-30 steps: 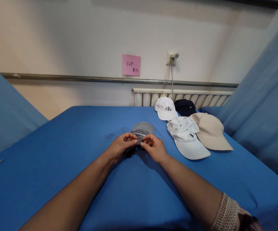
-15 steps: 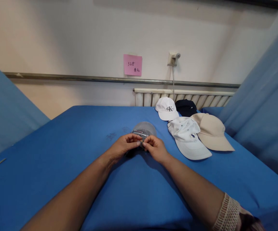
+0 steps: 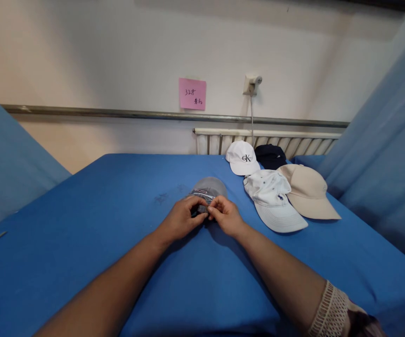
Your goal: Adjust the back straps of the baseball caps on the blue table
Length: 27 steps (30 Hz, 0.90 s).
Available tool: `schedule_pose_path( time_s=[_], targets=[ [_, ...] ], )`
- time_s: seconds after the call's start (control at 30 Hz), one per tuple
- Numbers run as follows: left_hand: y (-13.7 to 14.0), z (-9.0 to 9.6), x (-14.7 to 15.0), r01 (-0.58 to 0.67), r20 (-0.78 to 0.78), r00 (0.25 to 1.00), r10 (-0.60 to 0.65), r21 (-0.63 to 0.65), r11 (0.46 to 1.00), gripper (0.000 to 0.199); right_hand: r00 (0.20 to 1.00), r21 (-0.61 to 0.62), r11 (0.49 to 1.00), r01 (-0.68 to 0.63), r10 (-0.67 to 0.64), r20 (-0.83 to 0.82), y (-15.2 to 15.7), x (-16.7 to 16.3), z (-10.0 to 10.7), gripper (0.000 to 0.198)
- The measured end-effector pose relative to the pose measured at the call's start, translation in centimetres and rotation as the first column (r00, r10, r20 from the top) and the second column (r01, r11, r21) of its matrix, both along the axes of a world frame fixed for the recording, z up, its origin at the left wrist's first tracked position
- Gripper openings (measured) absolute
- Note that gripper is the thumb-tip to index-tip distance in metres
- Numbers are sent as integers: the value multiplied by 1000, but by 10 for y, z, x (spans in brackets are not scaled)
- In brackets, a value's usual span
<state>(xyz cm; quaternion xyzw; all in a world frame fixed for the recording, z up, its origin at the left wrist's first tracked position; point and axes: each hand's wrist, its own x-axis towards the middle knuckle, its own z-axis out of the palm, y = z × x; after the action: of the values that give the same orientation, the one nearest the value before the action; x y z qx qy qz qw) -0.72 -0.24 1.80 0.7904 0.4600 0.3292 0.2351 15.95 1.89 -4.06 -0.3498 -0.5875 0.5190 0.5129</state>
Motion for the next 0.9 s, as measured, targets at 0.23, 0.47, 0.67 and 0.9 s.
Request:
schedule_pose_path(
  time_s=[0.23,0.47,0.67,0.9],
  targets=[
    [1,0,-2,-5,6,1000,6,-25,1000,15,993,22,998,61,-63,96,3,3,-1,19],
    [3,-2,-4,-36,-4,999,36,-30,999,17,993,8,997,81,-81,88,9,5,-4,16],
    [4,-4,-4,-19,1,1000,19,-40,999,18,995,9,997,79,-80,58,7,6,-3,15],
    [2,-3,0,24,46,999,-22,-44,999,17,993,80,997,-4,-5,117,-1,10,5,22]
  ],
)
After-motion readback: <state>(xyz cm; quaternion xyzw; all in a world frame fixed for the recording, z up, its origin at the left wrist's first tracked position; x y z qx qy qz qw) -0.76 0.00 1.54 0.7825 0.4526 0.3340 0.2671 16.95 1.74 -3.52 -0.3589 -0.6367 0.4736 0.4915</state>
